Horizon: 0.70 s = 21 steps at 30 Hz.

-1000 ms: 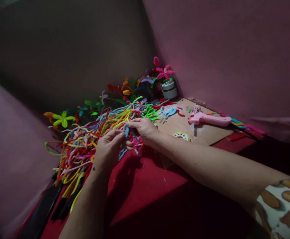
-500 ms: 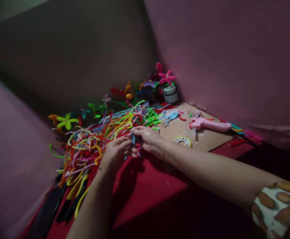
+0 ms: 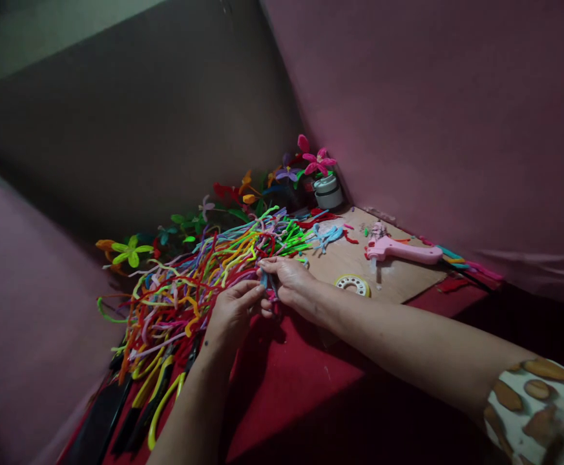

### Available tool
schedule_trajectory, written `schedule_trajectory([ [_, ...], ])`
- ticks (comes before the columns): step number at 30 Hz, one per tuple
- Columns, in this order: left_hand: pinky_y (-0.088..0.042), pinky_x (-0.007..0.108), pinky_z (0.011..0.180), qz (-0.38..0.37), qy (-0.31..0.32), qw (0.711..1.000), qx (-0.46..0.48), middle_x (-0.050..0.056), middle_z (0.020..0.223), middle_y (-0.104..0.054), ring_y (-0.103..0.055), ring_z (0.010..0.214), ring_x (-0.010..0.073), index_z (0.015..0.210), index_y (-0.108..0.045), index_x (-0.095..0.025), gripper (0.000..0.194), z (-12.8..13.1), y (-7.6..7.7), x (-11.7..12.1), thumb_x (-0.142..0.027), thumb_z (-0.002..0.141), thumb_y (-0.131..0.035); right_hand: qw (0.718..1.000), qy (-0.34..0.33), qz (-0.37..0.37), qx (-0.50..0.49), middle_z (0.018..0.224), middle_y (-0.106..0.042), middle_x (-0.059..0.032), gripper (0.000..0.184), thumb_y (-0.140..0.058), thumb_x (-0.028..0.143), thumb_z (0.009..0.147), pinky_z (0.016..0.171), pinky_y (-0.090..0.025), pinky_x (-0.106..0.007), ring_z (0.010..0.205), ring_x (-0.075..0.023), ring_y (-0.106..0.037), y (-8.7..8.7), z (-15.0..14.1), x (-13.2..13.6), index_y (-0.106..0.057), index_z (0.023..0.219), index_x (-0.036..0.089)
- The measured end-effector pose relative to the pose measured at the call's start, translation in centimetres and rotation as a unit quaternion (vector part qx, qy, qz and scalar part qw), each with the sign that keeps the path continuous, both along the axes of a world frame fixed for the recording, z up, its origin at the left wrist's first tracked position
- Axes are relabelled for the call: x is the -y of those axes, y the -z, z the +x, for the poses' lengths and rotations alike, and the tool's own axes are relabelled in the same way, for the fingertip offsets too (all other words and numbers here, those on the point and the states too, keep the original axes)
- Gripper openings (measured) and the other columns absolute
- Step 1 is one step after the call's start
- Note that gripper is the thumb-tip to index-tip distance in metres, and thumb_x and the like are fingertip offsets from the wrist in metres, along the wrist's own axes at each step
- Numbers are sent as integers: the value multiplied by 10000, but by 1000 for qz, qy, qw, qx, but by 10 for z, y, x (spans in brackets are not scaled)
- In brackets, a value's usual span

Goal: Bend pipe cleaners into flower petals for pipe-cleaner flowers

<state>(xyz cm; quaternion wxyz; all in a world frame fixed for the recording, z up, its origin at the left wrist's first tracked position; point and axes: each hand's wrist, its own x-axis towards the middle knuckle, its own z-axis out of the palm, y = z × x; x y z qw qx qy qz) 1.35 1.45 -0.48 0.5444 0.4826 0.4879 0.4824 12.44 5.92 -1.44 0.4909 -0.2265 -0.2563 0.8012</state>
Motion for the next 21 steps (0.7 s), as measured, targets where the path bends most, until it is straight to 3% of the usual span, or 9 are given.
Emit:
schedule_trajectory([
  [5, -509, 236, 478, -16, 7, 1000, 1, 12, 564, -616, -597, 478, 121, 765, -616, -86, 220, 1, -1, 1, -246, 637, -695, 999, 17, -27, 8, 516, -499, 33, 65, -563, 147, 703, 414, -342, -226, 409, -85, -420, -2, -1, -1, -502, 695, 170],
  [9, -464, 203, 446, 2, -5, 1000, -11, 40, 521, -634, -572, 414, 108, 750, -620, -72, 213, -8, -3, -2, -251, 654, -685, 994, 5, 56, 91, 469, -508, 30, 107, -620, 213, 661, 403, -315, -216, 384, -75, -405, -5, 2, 1, -566, 712, 135],
  [13, -462, 199, 464, 30, -48, 998, 14, 38, 541, -647, -580, 433, 105, 761, -615, -74, 223, -17, -8, -4, -234, 631, -698, 954, 13, 177, 242, 467, -526, 32, 90, -646, 171, 584, 417, -286, -192, 402, -49, -405, -6, 6, -1, -588, 615, 111],
  [17, -480, 221, 503, 31, -55, 998, 14, 37, 555, -651, -605, 475, 125, 739, -588, -87, 246, -18, -14, -2, -232, 588, -718, 909, 38, 227, 347, 440, -507, 39, 78, -595, 116, 582, 401, -262, -185, 402, -49, -400, -6, 5, -4, -535, 535, 133],
  [19, -480, 227, 496, 31, -54, 998, 11, 36, 547, -649, -604, 465, 130, 723, -574, -92, 246, -17, -16, -1, -231, 578, -717, 913, 47, 233, 333, 452, -512, 39, 84, -593, 125, 593, 400, -268, -185, 405, -53, -410, -7, 5, -3, -524, 548, 140],
  [21, -471, 225, 472, 32, -57, 998, 4, 33, 533, -644, -595, 441, 131, 707, -563, -96, 235, -17, -17, 0, -228, 578, -709, 938, 10, 221, 265, 460, -513, 42, 95, -602, 180, 624, 392, -276, -187, 387, -53, -409, -8, 6, -2, -521, 591, 145],
])
